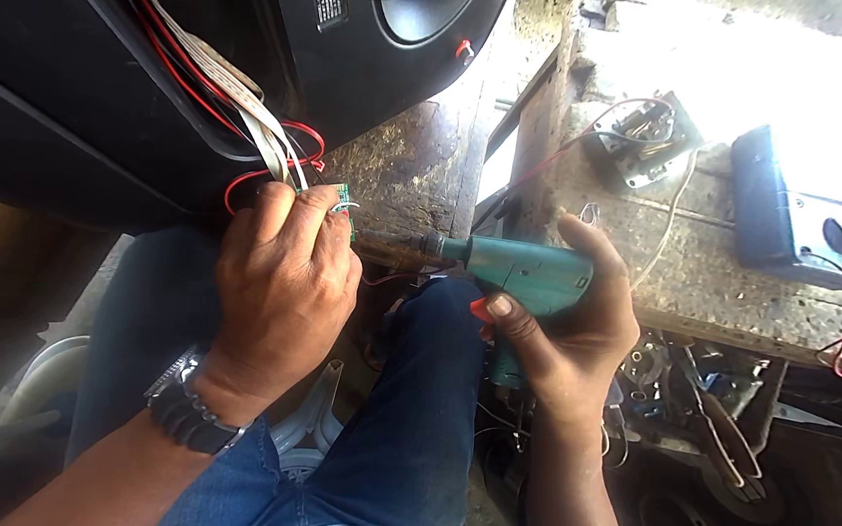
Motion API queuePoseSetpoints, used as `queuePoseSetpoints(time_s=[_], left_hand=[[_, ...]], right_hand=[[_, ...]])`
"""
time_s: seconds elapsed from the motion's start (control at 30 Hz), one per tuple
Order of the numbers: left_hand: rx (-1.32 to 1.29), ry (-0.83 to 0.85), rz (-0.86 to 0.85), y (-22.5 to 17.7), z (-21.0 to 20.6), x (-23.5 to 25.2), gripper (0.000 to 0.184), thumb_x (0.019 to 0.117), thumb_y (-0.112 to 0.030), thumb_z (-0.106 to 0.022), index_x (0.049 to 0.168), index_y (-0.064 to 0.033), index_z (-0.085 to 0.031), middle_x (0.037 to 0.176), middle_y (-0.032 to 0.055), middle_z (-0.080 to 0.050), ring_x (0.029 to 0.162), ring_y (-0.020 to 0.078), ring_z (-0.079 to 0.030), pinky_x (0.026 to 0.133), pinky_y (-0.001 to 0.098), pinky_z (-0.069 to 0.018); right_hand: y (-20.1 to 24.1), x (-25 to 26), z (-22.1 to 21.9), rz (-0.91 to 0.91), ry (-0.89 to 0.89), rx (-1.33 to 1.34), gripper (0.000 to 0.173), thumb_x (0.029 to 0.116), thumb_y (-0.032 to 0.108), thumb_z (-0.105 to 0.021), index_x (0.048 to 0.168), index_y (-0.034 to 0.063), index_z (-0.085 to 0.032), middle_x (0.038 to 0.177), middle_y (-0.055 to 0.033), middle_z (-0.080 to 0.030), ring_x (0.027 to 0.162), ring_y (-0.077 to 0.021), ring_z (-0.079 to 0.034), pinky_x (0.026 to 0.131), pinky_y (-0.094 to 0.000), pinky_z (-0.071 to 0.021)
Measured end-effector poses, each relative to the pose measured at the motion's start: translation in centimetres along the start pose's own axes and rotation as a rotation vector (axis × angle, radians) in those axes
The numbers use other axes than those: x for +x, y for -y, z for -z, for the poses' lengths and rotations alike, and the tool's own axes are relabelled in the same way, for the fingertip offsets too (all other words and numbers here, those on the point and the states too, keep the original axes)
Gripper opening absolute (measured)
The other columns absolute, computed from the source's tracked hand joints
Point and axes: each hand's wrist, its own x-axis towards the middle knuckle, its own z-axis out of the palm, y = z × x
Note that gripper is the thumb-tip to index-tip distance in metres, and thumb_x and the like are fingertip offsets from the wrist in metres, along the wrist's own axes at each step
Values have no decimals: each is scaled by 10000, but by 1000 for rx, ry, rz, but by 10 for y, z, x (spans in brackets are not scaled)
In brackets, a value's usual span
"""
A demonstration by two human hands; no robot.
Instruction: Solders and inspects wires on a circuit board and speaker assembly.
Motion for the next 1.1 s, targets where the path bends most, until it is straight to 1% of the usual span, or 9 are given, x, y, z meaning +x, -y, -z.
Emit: queuePoseSetpoints(time_s=[0.33,0.53,0.73,1.03,1.1], left_hand=[[8,-1,0,0,0,0,212,1009,-118,-522,1011,-8,-704,1244,148,-666,1064,343,-608,789,456,-478],[2,-9,-2,-1,0,0,213,1006,-115,-524,1007,-6,-706,1237,152,-667,1042,344,-608,782,456,-475],[-4,-5,5,-1,0,1,216,1006,-115,-525,1006,-3,-709,1238,153,-670,1063,344,-611,795,460,-481],[8,-6,2,-2,0,1,205,1005,-111,-530,1000,-2,-704,1232,155,-669,1049,343,-614,783,460,-482],[5,-5,3,-2,1,2,206,1006,-112,-533,997,1,-704,1232,158,-670,1052,346,-612,789,460,-482]], right_hand=[[0,1,0,7,6,-2,760,883,104,-797,1528,82,-395,1189,-115,-674,742,-215,-715,522,-327,-643],[0,1,1,2,-6,-27,765,872,121,-808,1526,83,-412,1166,-108,-666,731,-209,-710,529,-338,-649],[-1,1,1,7,-2,-19,764,873,112,-805,1527,78,-409,1179,-117,-663,749,-220,-714,537,-348,-653],[-1,1,1,12,-10,19,762,874,105,-806,1523,76,-407,1167,-119,-673,730,-220,-714,523,-341,-649],[-1,0,2,7,-20,25,761,884,127,-804,1525,89,-395,1128,-110,-677,701,-215,-709,509,-337,-645]])
